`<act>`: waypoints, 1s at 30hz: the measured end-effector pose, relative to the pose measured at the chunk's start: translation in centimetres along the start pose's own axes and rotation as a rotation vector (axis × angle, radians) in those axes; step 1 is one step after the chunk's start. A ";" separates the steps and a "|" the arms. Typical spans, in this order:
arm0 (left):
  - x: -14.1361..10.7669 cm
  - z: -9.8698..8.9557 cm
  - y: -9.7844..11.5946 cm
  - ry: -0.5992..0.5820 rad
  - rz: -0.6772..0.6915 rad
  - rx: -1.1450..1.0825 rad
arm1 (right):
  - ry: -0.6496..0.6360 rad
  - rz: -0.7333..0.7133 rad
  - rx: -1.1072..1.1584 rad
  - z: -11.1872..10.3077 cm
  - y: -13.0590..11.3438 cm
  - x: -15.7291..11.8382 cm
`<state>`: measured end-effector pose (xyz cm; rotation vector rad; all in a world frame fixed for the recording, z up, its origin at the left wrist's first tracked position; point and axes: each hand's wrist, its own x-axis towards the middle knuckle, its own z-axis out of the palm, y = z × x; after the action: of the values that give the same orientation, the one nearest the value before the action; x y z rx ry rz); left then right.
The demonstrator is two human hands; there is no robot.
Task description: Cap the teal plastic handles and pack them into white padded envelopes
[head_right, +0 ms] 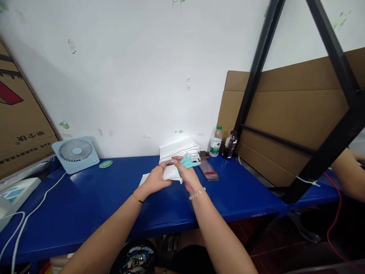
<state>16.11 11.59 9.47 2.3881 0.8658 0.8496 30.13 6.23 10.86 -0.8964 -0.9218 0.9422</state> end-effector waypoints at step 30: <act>-2.1 -5.9 0.1 0.264 -0.103 -0.840 | -0.460 -0.739 -0.956 5.2 -8.2 1.3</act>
<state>10.92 11.27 12.85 1.5137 0.5517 1.2060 27.88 5.96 20.38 -0.9941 -2.0079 -0.0030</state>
